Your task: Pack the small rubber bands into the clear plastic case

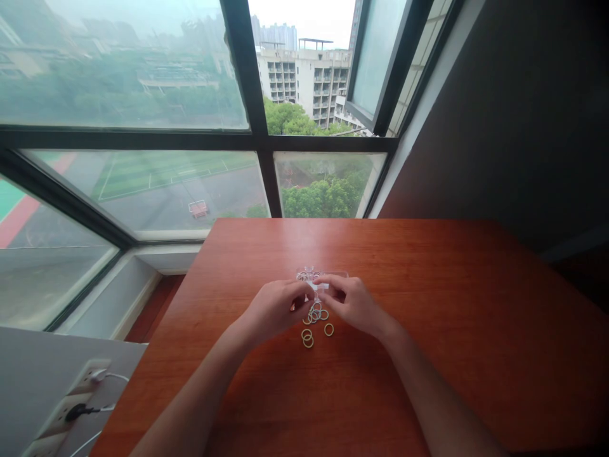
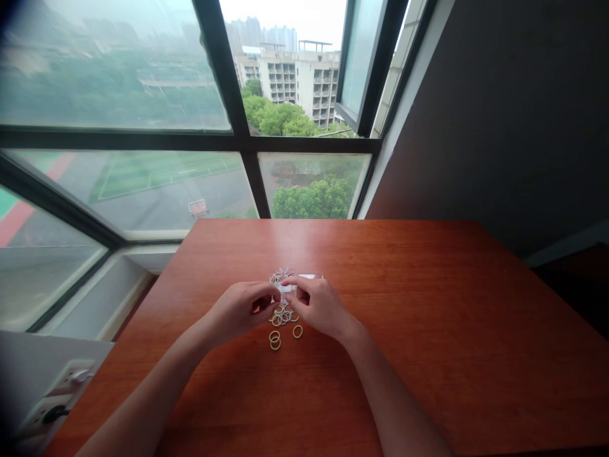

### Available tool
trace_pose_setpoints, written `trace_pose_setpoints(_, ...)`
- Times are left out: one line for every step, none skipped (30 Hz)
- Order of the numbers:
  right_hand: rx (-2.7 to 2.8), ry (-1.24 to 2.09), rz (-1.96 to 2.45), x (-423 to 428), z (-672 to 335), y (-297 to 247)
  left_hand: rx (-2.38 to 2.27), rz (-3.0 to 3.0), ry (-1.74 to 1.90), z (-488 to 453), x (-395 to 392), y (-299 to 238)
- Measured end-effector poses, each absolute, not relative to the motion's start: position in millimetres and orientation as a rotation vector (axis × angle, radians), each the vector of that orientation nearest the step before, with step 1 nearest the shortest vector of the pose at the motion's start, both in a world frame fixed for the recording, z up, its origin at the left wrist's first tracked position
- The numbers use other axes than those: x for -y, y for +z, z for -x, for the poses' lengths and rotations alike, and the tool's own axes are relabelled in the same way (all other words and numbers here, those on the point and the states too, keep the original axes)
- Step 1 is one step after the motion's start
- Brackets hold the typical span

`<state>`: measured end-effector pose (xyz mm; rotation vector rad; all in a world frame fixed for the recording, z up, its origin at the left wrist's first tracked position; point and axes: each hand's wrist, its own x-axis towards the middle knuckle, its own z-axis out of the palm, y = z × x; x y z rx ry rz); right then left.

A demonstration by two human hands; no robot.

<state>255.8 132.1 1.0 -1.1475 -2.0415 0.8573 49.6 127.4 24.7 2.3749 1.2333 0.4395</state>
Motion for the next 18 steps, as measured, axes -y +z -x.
trace_pose_setpoints(2.052,0.876,1.127,-131,-255,1,-1.227,-2.349,0.467,-49,-128,24)
trace_pose_setpoints(2.064,0.885,1.115,-131,-253,0,-1.225,-2.330,0.484,-49,-128,23)
trace_pose_setpoints(2.075,0.881,1.112,-130,-253,0,-1.226,-2.316,0.495,-49,-128,22)
trace_pose_setpoints(2.085,0.867,1.117,-131,-252,-1,-1.230,-2.307,0.500,-49,-128,22)
trace_pose_setpoints(2.093,0.843,1.125,-131,-252,-1,-1.235,-2.301,0.501,-50,-129,22)
trace_pose_setpoints(2.097,0.818,1.135,-131,-252,-1,-1.239,-2.298,0.500,-50,-129,22)
trace_pose_setpoints(2.101,0.797,1.142,-132,-252,-2,-1.244,-2.296,0.500,-50,-129,22)
trace_pose_setpoints(2.104,0.782,1.148,-133,-252,-2,-1.249,-2.296,0.503,-50,-130,22)
trace_pose_setpoints(2.102,0.769,1.155,-133,-252,-3,-1.255,-2.297,0.511,-50,-130,23)
trace_pose_setpoints(2.094,0.753,1.166,-134,-252,-4,-1.263,-2.300,0.523,-49,-131,23)
trace_pose_setpoints(2.077,0.730,1.182,-135,-251,-6,-1.270,-2.304,0.538,-49,-131,23)
trace_pose_setpoints(2.050,0.699,1.209,-136,-251,-8,-1.274,-2.311,0.551,-48,-132,24)
trace_pose_setpoints(2.015,0.662,1.245,-137,-251,-10,-1.272,-2.321,0.559,-47,-132,24)
trace_pose_setpoints(1.980,0.627,1.290,-138,-251,-13,-1.265,-2.333,0.558,-46,-132,25)
trace_pose_setpoints(1.948,0.595,1.340,-139,-250,-16,-1.256,-2.347,0.550,-45,-132,25)
trace_pose_setpoints(1.927,0.572,1.387,-140,-249,-18,-1.249,-2.362,0.536,-44,-132,26)
trace_pose_setpoints(1.914,0.550,1.430,-141,-249,-20,-1.247,-2.376,0.516,-43,-132,27)
trace_pose_setpoints(1.908,0.530,1.466,-142,-247,-22,-1.251,-2.391,0.491,-42,-132,28)
